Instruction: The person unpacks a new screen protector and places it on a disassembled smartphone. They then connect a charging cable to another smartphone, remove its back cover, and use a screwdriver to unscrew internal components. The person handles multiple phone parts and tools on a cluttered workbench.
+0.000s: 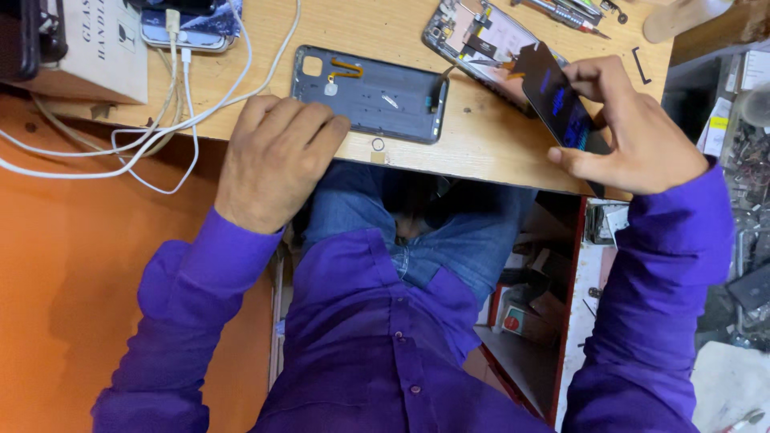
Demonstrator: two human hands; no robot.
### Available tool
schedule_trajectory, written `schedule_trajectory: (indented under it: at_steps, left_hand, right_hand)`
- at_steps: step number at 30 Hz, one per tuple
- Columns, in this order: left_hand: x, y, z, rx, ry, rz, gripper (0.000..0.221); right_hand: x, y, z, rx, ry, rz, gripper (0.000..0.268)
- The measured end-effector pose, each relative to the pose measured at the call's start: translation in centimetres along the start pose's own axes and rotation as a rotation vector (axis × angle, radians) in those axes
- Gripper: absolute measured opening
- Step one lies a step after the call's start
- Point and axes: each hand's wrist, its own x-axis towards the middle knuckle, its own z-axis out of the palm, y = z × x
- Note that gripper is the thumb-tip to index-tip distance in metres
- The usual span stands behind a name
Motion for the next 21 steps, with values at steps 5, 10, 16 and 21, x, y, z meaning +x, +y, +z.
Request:
schedule_trajectory:
  at_steps: [5,10,16,21]
  left_hand:
    - [0.8,-1.1,1.2,0.002,0.037,0.006,0.019]
    - [2.8,-1.4,3.2,0.019,0.060,0.041,0.017]
    - [7.0,-0.7,7.1,0.108,0.134,0.112,0.008]
    - [9.7,-0.8,8.8,0.078,0.187,0.138,0.005]
  right_hand:
    - [-4.5,0.6,-0.4,-0.007,-0.019,0.061,0.085]
    - [-9.0,2.6,-1.1,0.083,-0.099,0.300,0.088]
    - [-10.1,4.8,-1.5,0.354,-0.075,0.116,0.083]
    - [-8.9,5.3,-1.6,0.274,-0.039,0.054,0.077]
